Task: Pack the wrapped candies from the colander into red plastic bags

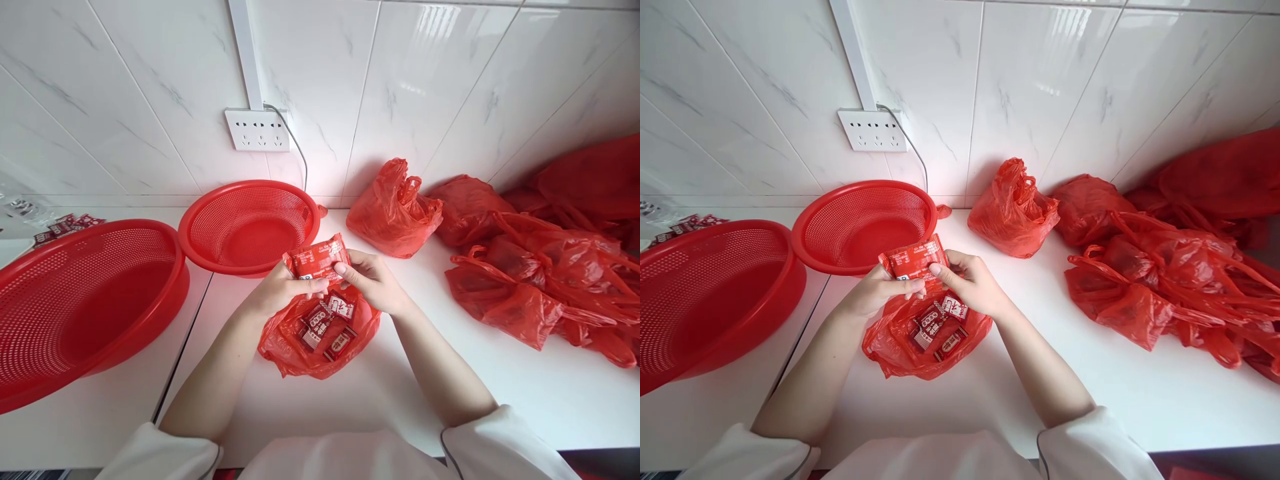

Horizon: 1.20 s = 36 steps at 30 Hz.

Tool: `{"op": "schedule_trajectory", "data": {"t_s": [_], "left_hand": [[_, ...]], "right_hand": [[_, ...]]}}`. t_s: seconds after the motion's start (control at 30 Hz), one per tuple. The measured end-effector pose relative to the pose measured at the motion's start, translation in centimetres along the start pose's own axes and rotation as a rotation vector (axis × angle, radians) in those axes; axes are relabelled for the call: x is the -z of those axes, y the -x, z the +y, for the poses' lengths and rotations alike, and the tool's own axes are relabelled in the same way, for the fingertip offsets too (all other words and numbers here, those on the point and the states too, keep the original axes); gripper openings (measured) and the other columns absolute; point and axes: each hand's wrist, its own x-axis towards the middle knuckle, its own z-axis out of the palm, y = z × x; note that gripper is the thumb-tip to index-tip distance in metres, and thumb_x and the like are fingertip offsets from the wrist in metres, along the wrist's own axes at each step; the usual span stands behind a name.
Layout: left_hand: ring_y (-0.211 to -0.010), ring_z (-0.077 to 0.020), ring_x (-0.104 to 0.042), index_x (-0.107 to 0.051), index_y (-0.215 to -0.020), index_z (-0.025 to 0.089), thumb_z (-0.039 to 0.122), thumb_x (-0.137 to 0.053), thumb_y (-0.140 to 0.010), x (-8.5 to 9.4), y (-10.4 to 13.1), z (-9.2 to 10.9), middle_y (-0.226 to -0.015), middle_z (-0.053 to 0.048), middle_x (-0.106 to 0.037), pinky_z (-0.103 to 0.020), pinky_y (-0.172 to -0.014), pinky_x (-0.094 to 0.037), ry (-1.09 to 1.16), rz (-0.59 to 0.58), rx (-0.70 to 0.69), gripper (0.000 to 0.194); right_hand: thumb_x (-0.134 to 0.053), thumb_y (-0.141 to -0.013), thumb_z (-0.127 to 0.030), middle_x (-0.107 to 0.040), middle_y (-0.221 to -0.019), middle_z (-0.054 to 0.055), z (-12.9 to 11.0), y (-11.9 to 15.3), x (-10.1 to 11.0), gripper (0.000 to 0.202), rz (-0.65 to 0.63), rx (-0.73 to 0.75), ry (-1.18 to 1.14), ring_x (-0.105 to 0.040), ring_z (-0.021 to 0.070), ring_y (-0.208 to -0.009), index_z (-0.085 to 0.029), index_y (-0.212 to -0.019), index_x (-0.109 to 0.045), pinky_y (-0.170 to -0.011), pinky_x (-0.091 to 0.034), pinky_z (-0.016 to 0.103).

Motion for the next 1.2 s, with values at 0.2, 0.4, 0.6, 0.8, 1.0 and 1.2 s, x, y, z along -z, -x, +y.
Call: {"op": "schedule_trajectory", "data": {"t_s": [0.2,0.4,0.6,0.8,1.0,1.2], "left_hand": [[-0.077,-0.0165,-0.064,-0.066,-0.092,0.018,0.034,-0.072,-0.075,0.4,0.3,-0.3,-0.082,-0.003,-0.068,-0.028,-0.069,-0.052,-0.162,-0.04,0.05,0.024],[-0.079,-0.0185,-0.066,-0.072,-0.09,0.018,0.042,-0.063,-0.082,1.0,0.7,-0.2,-0.089,-0.005,-0.071,-0.029,-0.069,-0.053,-0.358,-0.093,0.075,0.027],[-0.07,-0.0143,-0.065,-0.072,-0.077,0.015,0.035,-0.064,-0.083,0.5,0.5,-0.2,-0.077,-0.004,-0.07,-0.025,-0.067,-0.052,-0.263,-0.1,-0.042,0.023],[-0.069,-0.016,-0.067,-0.072,-0.079,0.015,0.036,-0.068,-0.08,-0.9,1.0,0.2,-0.076,-0.004,-0.072,-0.026,-0.065,-0.054,-0.314,-0.014,-0.097,0.021],[-0.075,-0.0159,-0.067,-0.071,-0.092,0.02,0.038,-0.06,-0.085,-0.1,2.5,2.7,-0.084,-0.002,-0.072,-0.025,-0.069,-0.051,-0.575,0.173,-0.046,0.022],[-0.076,-0.0156,-0.065,-0.07,-0.089,0.023,0.04,-0.055,-0.086,0.5,5.4,3.5,-0.084,0.0,-0.071,-0.025,-0.069,-0.047,-0.789,0.363,-0.006,0.023]], "right_hand": [[-0.061,-0.086,-0.042,-0.066,-0.081,0.003,0.4,0.1,-0.1,0.026,0.004,-0.025,-0.047,-0.061,0.0172,-0.073,-0.016,-0.088,-0.061,-0.068,-0.05,0.03],[-0.061,-0.086,-0.038,-0.067,-0.084,0.003,0.6,0.0,0.6,0.022,0.121,0.065,-0.027,-0.06,0.0164,-0.075,-0.017,-0.092,-0.065,-0.068,-0.049,0.028],[-0.065,-0.083,-0.037,-0.061,-0.071,0.0,0.2,0.4,0.6,0.021,0.146,0.111,0.043,-0.053,0.012,-0.062,-0.017,-0.084,-0.063,-0.058,-0.045,0.024],[-0.062,-0.084,-0.045,-0.061,-0.071,0.001,-0.7,1.2,0.9,0.028,0.219,0.148,0.23,-0.053,0.014,-0.065,-0.016,-0.081,-0.063,-0.061,-0.044,0.026],[-0.063,-0.082,-0.047,-0.059,-0.068,0.001,-1.2,1.6,1.8,0.03,0.293,0.132,0.335,-0.051,0.0139,-0.062,-0.017,-0.082,-0.063,-0.06,-0.041,0.027],[-0.054,-0.087,-0.035,-0.062,-0.08,0.0,-1.8,2.1,3.4,0.017,0.057,0.025,0.506,-0.053,0.0148,-0.069,-0.021,-0.095,-0.057,-0.062,-0.041,0.026]]}}
